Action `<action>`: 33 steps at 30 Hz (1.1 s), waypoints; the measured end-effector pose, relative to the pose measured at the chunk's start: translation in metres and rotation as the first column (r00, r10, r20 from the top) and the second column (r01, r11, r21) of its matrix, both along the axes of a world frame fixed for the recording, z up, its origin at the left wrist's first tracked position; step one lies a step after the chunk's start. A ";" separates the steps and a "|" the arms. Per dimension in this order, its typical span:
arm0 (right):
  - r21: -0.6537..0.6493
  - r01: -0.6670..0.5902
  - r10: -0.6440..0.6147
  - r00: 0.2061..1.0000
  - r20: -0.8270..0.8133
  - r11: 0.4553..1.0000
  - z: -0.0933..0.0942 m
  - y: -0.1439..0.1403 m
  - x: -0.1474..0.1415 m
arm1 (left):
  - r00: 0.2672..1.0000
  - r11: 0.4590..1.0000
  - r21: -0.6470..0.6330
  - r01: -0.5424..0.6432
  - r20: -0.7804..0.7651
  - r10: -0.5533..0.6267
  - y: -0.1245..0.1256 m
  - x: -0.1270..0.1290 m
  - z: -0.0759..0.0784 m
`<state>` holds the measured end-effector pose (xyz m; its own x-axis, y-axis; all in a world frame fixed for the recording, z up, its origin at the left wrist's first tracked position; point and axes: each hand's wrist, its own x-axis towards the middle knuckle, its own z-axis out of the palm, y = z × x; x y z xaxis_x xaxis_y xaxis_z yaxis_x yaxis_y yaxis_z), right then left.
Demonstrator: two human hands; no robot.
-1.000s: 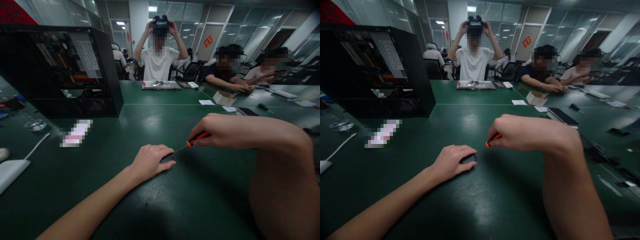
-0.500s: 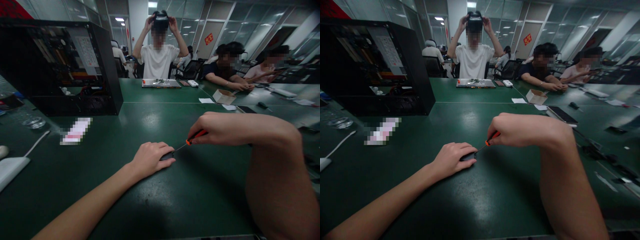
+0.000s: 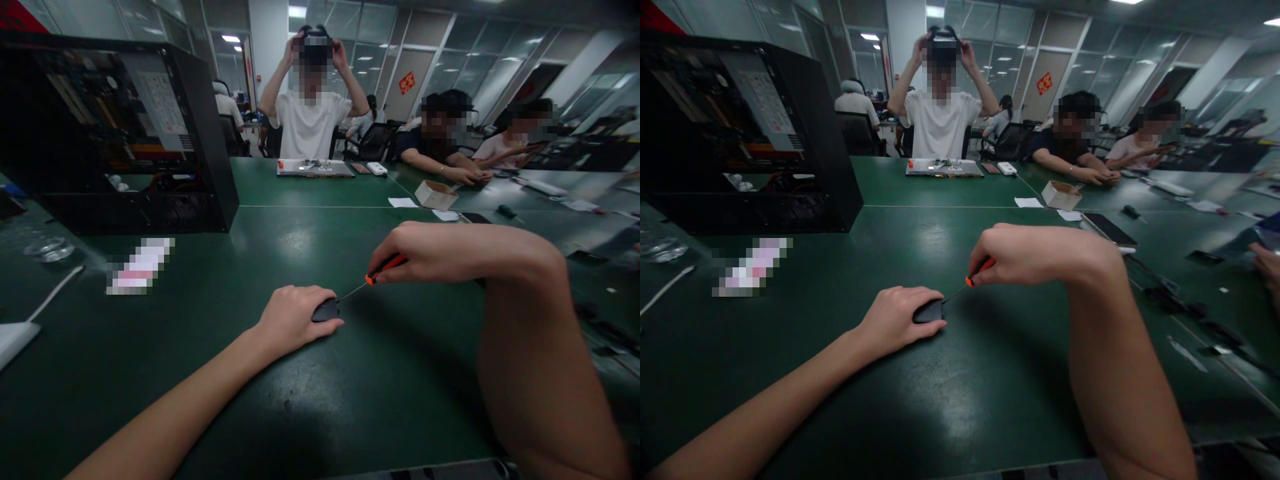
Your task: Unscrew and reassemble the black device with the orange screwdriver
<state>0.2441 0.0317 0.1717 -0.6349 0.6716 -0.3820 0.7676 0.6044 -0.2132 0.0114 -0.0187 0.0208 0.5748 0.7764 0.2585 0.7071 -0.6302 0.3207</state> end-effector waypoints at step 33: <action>0.503 -0.088 0.266 0.918 -0.294 0.860 -0.144 0.005 0.012 | 1.000 0.996 0.092 -0.010 -0.003 0.011 -0.003 0.002 -0.005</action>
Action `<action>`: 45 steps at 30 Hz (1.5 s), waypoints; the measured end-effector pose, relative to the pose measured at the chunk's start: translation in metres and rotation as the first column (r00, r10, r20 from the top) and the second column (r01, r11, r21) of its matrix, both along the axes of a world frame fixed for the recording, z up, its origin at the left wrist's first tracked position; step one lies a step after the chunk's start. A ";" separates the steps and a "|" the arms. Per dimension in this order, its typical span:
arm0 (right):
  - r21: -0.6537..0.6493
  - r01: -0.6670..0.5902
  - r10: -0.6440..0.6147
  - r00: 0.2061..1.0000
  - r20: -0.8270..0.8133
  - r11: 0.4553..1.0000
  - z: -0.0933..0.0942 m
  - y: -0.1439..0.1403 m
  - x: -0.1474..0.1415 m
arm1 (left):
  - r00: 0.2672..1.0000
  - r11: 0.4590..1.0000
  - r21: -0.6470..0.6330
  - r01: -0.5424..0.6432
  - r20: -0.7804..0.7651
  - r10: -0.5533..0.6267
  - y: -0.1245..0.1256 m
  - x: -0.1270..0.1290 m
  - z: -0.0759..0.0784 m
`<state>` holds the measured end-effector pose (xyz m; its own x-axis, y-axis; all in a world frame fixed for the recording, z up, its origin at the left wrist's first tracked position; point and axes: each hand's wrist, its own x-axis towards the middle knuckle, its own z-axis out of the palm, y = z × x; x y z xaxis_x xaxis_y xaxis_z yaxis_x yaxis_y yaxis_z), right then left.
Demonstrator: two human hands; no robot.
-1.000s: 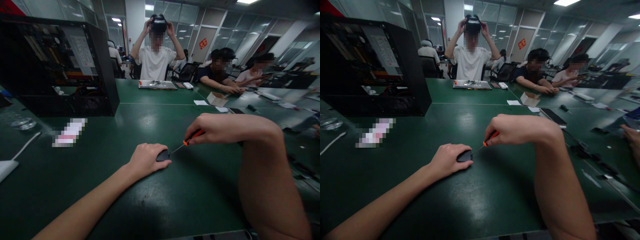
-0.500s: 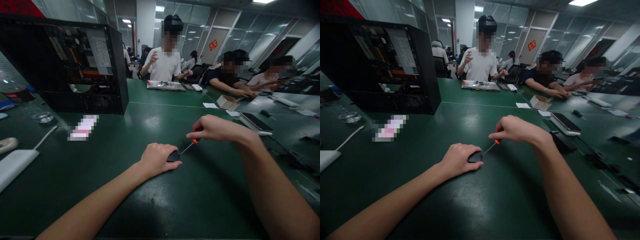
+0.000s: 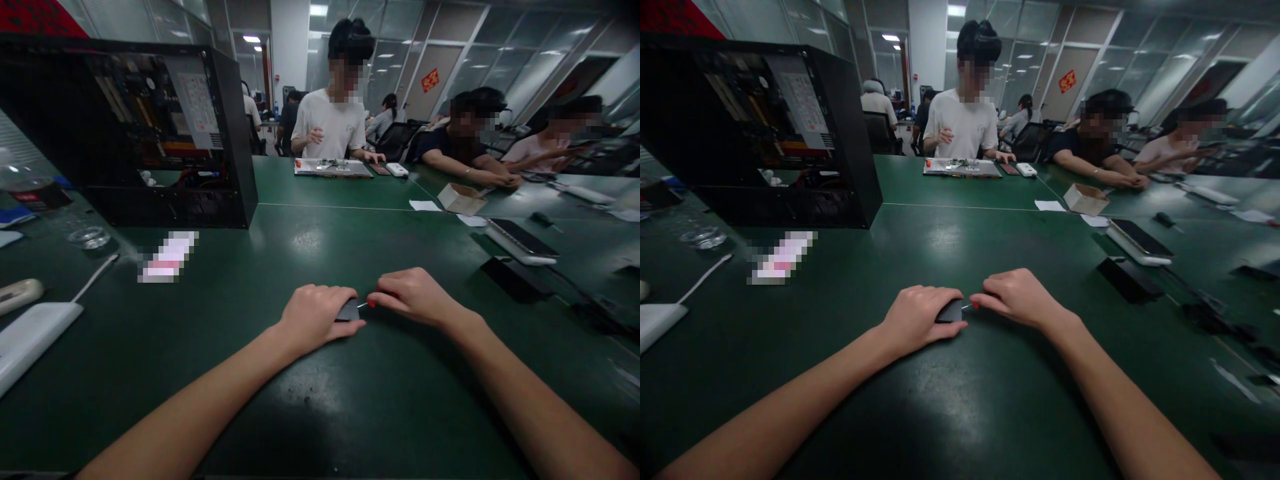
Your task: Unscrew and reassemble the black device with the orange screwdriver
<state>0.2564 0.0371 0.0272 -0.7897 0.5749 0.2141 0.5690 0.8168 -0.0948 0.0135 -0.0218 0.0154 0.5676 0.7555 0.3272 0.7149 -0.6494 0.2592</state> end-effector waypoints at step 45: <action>0.137 0.398 -0.373 0.911 -0.175 0.907 -0.008 0.016 0.006 | 0.947 0.878 -0.466 0.109 0.318 0.051 0.062 -0.076 0.004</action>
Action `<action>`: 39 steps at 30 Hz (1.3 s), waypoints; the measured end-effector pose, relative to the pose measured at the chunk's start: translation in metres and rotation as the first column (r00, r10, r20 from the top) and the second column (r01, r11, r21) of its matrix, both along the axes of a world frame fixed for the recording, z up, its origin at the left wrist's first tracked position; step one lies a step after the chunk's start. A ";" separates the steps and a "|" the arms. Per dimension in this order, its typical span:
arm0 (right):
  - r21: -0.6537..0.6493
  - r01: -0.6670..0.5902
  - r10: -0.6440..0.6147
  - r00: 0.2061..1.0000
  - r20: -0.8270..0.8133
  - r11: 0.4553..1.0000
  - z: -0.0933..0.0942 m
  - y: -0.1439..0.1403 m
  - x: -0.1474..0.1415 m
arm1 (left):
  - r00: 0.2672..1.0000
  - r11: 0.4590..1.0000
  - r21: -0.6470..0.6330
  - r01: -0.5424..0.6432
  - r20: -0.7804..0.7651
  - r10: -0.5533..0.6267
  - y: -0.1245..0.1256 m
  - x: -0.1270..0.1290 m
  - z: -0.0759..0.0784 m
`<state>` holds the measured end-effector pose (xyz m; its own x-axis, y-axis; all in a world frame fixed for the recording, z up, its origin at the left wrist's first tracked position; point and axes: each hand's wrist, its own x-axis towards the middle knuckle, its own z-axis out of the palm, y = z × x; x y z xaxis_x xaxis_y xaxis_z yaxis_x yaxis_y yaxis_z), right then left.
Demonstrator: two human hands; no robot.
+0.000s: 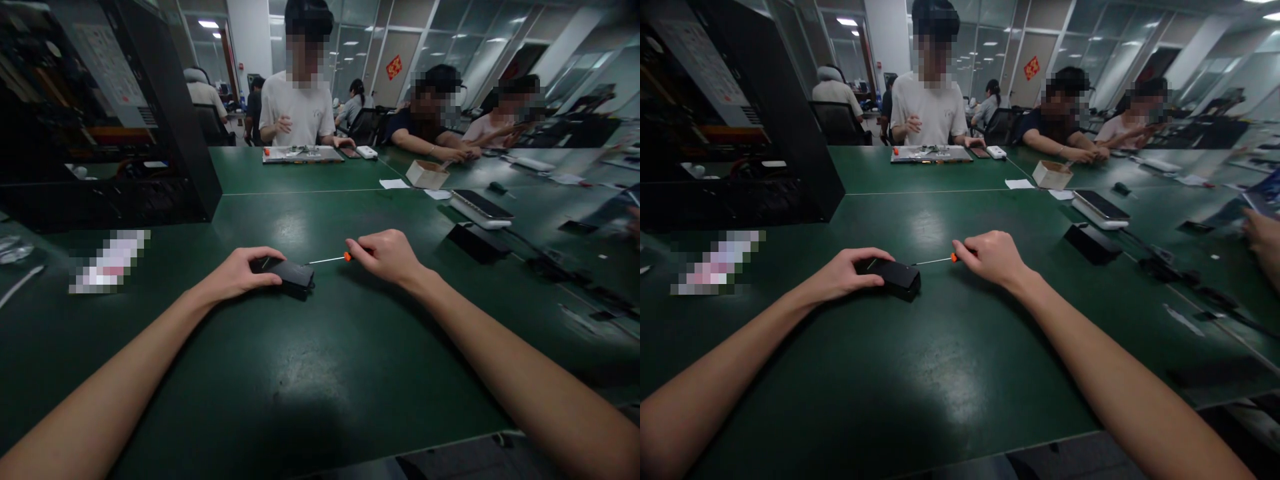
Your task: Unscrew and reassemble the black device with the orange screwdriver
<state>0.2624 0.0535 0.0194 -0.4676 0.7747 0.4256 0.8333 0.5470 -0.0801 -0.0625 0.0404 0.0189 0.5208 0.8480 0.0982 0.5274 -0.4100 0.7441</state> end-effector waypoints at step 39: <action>-0.131 -0.175 0.161 0.981 -0.112 0.976 -0.016 -0.012 -0.032 | 0.995 0.997 -0.001 0.072 0.063 -0.072 -0.014 0.026 -0.005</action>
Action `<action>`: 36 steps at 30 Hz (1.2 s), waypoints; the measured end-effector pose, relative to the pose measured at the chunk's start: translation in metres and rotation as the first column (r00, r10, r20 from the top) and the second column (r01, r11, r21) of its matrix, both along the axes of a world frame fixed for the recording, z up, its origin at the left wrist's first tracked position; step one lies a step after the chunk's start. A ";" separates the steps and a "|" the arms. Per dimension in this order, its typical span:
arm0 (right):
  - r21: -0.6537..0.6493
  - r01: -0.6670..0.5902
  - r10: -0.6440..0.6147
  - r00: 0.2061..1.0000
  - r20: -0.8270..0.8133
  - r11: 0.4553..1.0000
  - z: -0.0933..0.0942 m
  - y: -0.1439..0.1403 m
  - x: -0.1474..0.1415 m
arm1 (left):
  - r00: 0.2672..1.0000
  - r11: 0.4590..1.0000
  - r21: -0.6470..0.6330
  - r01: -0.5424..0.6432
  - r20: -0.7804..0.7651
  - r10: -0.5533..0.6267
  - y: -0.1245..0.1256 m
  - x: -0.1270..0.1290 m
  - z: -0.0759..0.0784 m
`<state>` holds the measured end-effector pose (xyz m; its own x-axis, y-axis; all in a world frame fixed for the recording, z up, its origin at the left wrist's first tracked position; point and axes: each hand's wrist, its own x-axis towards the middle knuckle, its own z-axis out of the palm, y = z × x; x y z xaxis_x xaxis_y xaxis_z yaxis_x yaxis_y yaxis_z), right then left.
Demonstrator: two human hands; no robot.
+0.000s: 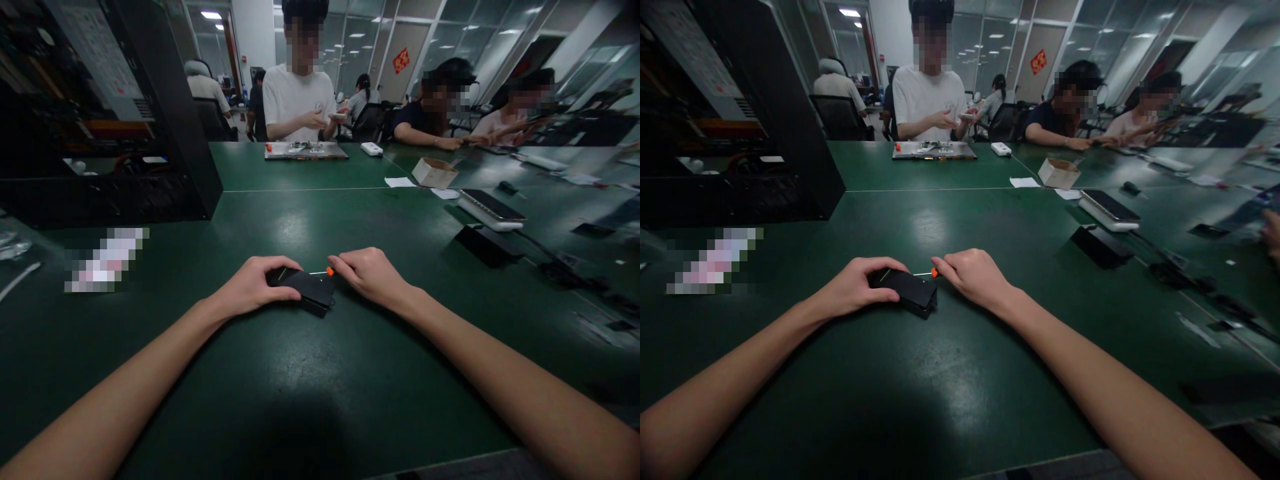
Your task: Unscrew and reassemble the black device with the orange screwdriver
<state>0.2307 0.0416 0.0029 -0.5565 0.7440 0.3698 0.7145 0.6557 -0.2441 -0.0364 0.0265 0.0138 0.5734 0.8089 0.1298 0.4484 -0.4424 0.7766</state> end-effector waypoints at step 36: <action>0.062 -0.194 0.203 0.956 -0.211 0.979 -0.001 -0.013 -0.002 | 0.841 0.854 -0.035 -0.518 0.162 0.517 0.007 -0.006 -0.007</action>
